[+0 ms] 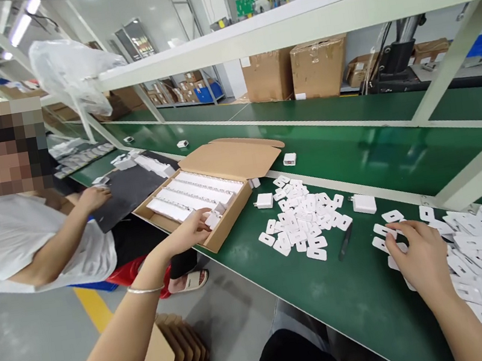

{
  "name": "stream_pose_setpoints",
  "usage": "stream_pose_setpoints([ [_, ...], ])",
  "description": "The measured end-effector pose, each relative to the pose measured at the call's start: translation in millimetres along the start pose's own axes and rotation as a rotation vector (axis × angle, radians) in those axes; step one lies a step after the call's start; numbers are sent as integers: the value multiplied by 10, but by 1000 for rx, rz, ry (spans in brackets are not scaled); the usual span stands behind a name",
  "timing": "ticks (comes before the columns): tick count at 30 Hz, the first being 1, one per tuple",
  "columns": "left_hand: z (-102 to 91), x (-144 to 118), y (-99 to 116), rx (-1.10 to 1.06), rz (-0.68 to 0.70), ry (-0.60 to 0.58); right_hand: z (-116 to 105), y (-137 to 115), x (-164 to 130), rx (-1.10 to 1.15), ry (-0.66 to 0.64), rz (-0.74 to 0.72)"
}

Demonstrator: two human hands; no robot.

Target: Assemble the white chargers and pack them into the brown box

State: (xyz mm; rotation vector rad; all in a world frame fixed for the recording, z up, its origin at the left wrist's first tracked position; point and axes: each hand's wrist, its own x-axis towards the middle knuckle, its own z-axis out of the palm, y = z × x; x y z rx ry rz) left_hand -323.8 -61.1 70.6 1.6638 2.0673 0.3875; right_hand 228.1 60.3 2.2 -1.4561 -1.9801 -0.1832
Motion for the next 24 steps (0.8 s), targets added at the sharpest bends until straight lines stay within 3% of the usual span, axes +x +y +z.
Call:
stream_pose_setpoints([
  [3,-17,25,-33,224,76,34,-73,-159,70,44,93,-132],
  [6,-30,79,-50,458,94,60,-65,-534,61,133,49,-287],
  [9,-42,141,-52,503,124,61,54,-1175,-62,249,-169,-458],
  [13,-74,207,-40,552,173,84,403,-2262,-184,383,-478,-594],
  [16,-90,229,-40,582,196,98,763,-2979,-121,470,-639,-583],
  [18,-90,229,-51,600,206,89,993,-3320,-60,477,-652,-581],
  [21,-70,232,-78,625,221,70,1263,-3608,-55,549,-587,-494],
  [24,-17,289,-83,638,227,70,1413,-3687,-140,623,-494,-431],
])
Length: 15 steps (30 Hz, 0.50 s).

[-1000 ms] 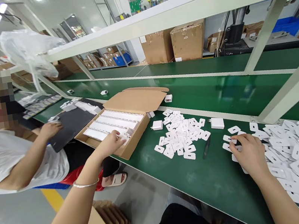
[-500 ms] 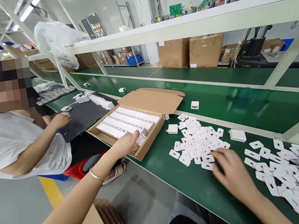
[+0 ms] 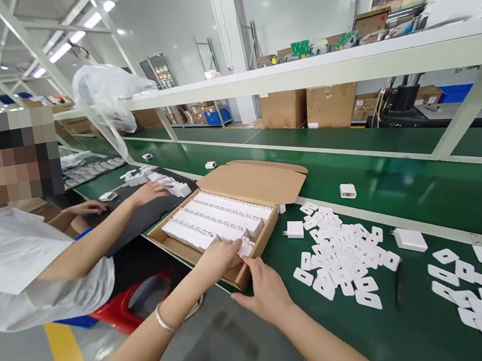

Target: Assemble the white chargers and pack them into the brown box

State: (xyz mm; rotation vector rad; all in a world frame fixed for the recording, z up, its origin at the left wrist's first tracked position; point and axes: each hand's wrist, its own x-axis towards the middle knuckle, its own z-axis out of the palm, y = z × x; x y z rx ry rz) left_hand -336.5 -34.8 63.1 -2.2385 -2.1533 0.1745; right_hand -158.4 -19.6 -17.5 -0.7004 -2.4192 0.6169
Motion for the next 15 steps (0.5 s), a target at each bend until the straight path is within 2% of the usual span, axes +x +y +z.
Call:
stream_pose_setpoints([
  [6,49,257,75,-41,-21,83,53,12,-49,-66,19,-51],
  [12,-16,323,68,-10,-46,195,74,-16,-49,-89,-22,-29],
  [15,8,425,102,-7,-108,241,81,-27,-57,-100,-42,-22],
])
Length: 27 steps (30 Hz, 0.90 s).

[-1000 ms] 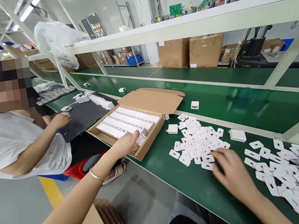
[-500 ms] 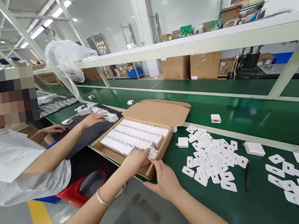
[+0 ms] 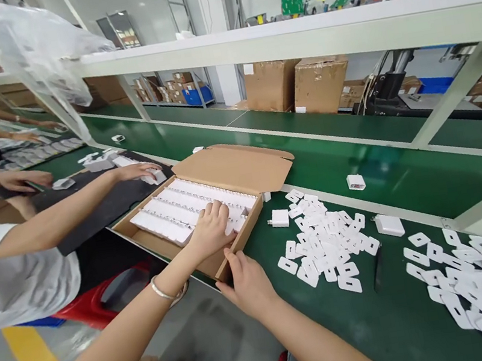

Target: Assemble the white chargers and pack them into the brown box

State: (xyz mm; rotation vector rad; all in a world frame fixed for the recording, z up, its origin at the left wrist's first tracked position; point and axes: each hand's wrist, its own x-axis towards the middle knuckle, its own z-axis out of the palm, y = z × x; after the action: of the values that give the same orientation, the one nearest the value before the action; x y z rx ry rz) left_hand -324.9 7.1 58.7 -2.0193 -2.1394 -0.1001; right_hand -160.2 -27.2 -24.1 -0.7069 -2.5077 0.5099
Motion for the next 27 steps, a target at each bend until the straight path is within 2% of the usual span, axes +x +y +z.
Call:
stream_pose_setpoints([
  [3,92,151,87,-5,-66,8,0,-13,-5,-22,-16,-6],
  [9,159,392,192,39,-70,0,6,-30,-14,-60,-10,1],
  [12,84,345,108,27,-18,-9,6,-17,-17,-38,-9,-9],
  [16,-49,122,-182,-93,184,-30,-5,0,-16,-17,-12,-19],
  [19,-77,-11,-348,-90,244,-40,-24,-8,-19,-44,-28,-20],
  [22,-52,-21,-351,22,255,-64,-57,-27,-27,-59,-39,-16],
  [27,-32,21,-260,137,232,-3,-102,-33,-12,-50,-49,-13],
])
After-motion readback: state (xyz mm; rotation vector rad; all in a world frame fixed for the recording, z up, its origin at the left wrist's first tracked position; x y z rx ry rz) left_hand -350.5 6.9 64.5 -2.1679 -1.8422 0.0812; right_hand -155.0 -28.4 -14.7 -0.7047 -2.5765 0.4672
